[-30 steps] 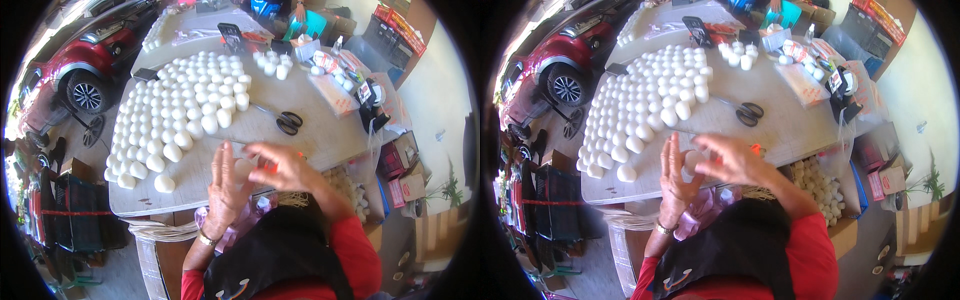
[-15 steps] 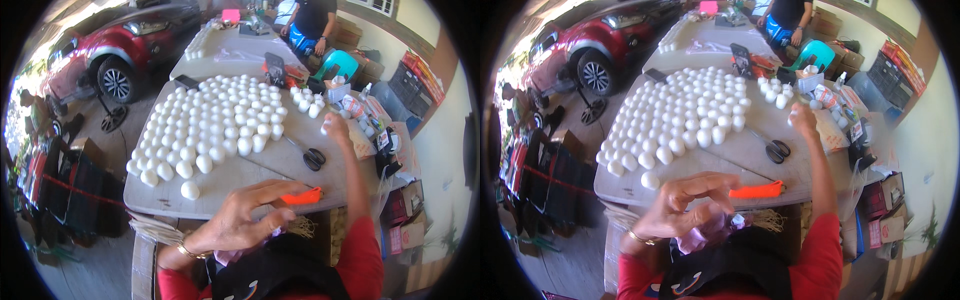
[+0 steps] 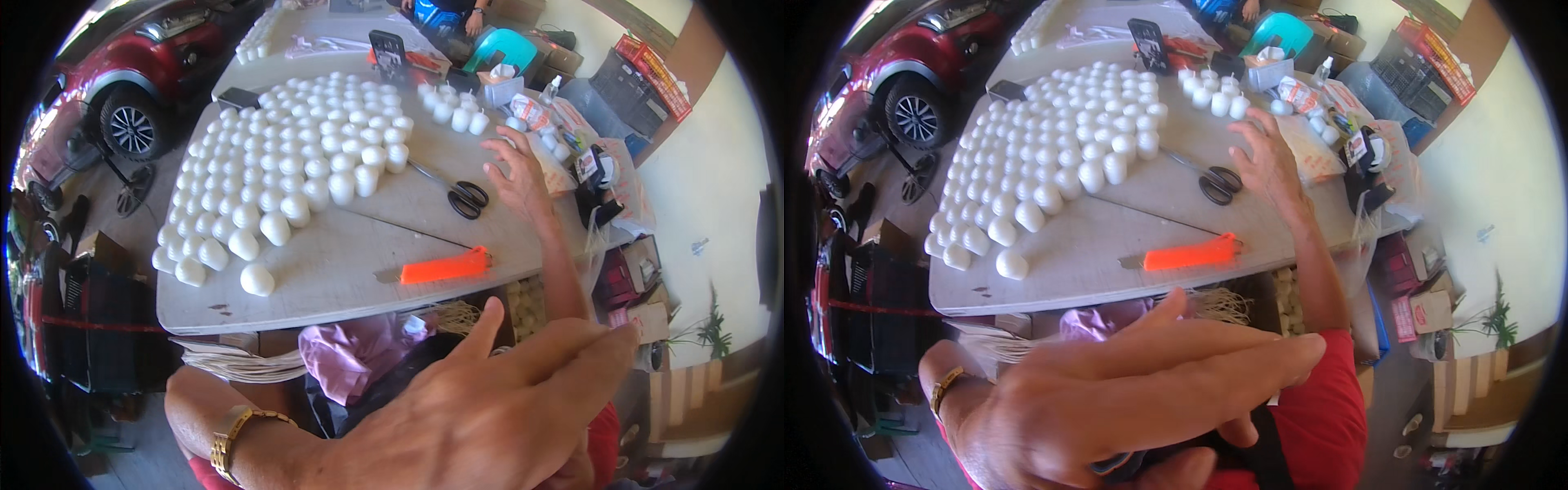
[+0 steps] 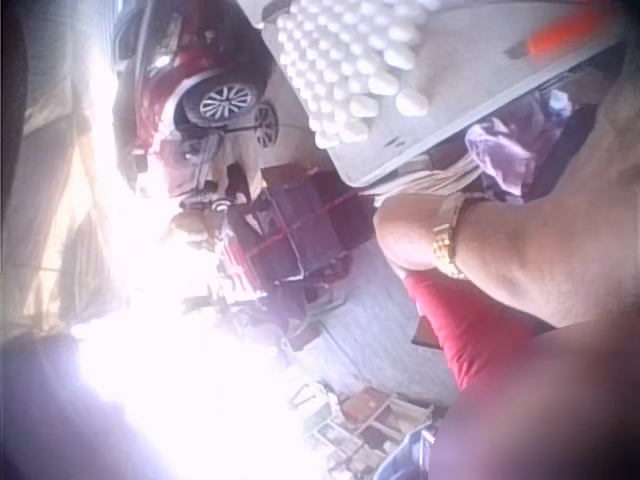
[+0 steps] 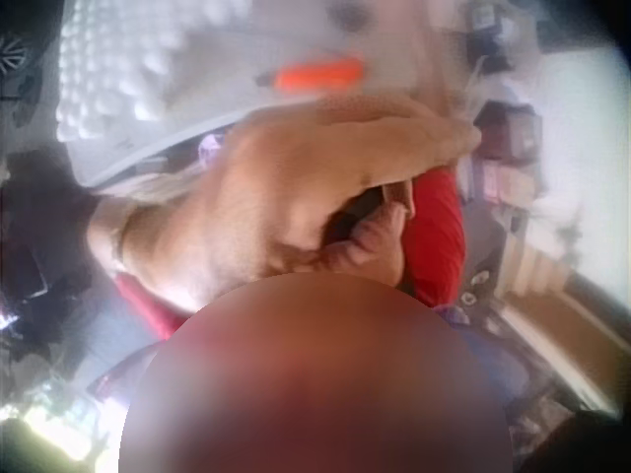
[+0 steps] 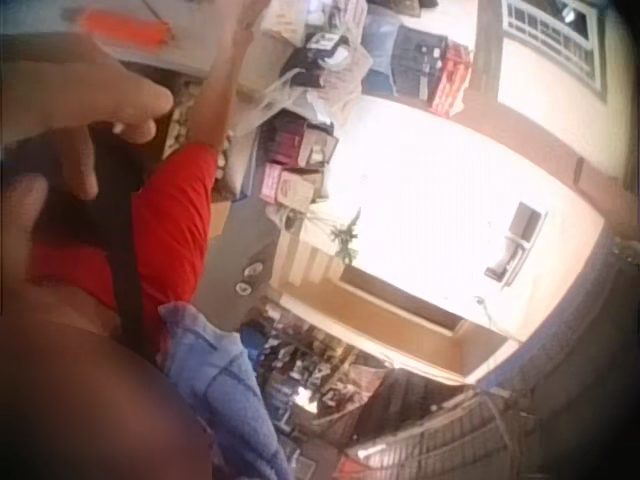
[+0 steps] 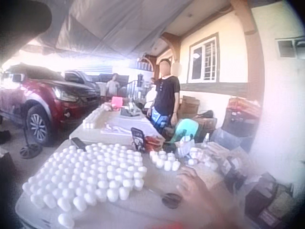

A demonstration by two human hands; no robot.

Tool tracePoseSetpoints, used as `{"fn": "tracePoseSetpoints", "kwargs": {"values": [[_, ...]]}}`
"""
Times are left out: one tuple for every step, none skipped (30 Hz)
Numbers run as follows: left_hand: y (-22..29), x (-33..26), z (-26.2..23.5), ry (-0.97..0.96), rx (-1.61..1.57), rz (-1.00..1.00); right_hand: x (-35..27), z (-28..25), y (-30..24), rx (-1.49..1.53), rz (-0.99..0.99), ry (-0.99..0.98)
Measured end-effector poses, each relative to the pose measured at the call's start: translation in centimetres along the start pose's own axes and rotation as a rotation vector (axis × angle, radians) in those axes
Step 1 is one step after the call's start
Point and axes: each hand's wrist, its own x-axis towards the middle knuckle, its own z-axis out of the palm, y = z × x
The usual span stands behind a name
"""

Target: The person inserts wicks into small white candles, trims the wicks with scissors, and places the finished candles on a table. The person repeats this process for multiple candles.

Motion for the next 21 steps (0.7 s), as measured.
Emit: {"fn": "tracePoseSetpoints", "kwargs": {"values": [[0.1, -0.1, 0.1, -0.069, -0.001, -0.009, -0.2, -0.8, -0.8, 0.082, 0.051, -0.024], [0.3, -0.4, 0.3, -0.137, -0.002, -0.018, -0.3, -1.1, -1.7, 0.070, 0.068, -0.014], [-0.1, 0.1, 1.5, -0.165, 0.023, -0.016, -0.7, -1.7, -2.4, 0.074, 0.022, -0.004], [0.2, -0.3, 1.7, -0.163, 0.028, -0.015, -0.7, -1.5, -3.2, 0.088, 0.040, -0.020], [0.2, -0.3, 1.9, -0.160, 0.033, -0.015, -1.1, -1.8, -3.8, 0.017, 0.055, 0.003], [0.1, -0.3, 1.8, -0.158, 0.038, -0.014, -1.3, -1.9, -4.3, 0.003, -0.062, 0.038], [0.0, -0.3, 1.6, -0.108, -0.012, -0.045, -1.9, -2.0, -4.9, -0.031, -0.104, 0.035], [-0.3, -0.5, 1.3, -0.095, -0.007, -0.075, -2.8, -2.2, -5.5, -0.063, -0.124, 0.030], [-0.5, -0.8, 0.9, -0.082, -0.003, -0.105, -3.8, -2.3, -6.2, 0.009, -0.139, 0.055], [-0.8, -1.4, 0.3, -0.090, 0.059, -0.135, -5.0, -2.5, -7.2, 0.135, -0.123, 0.058], [-1.0, -1.9, -0.6, -0.100, 0.128, -0.152, -5.8, -2.7, -8.1, 0.248, -0.100, 0.053], [-2.0, -2.2, -1.2, -0.126, 0.216, -0.114, -6.9, -3.0, -9.3, 0.366, -0.085, 0.094], [-3.0, -2.3, -1.8, -0.051, 0.319, -0.157, -7.9, -3.1, -10.6, 0.467, -0.053, 0.133], [-4.5, -2.6, -1.6, 0.036, 0.407, -0.159, -8.4, -3.0, -11.7, 0.590, -0.112, 0.192], [-5.9, -2.9, -1.2, 0.124, 0.378, -0.218, -9.4, -2.9, -13.2, 0.690, -0.059, 0.212], [-7.3, -3.2, -0.8, 0.217, 0.296, -0.290, -9.6, -2.3, -14.1, 0.689, -0.138, 0.298], [-8.8, -3.5, 0.0, 0.249, 0.182, -0.318, -9.7, -1.8, -14.5, 0.690, -0.208, 0.348], [-9.9, -4.0, 0.8, 0.289, 0.051, -0.362, -9.8, -1.2, -14.7, 0.599, -0.268, 0.416], [-10.4, -4.6, 1.6, 0.288, -0.091, -0.455, -10.1, -0.9, -14.6, 0.513, -0.250, 0.434], [-10.9, -4.9, 1.6, 0.281, -0.176, -0.458, -10.4, -0.4, -14.3, 0.439, -0.244, 0.439], [-11.3, -5.0, 1.9, 0.275, -0.245, -0.461, -10.8, -0.3, -13.9, 0.424, -0.236, 0.429]]}}
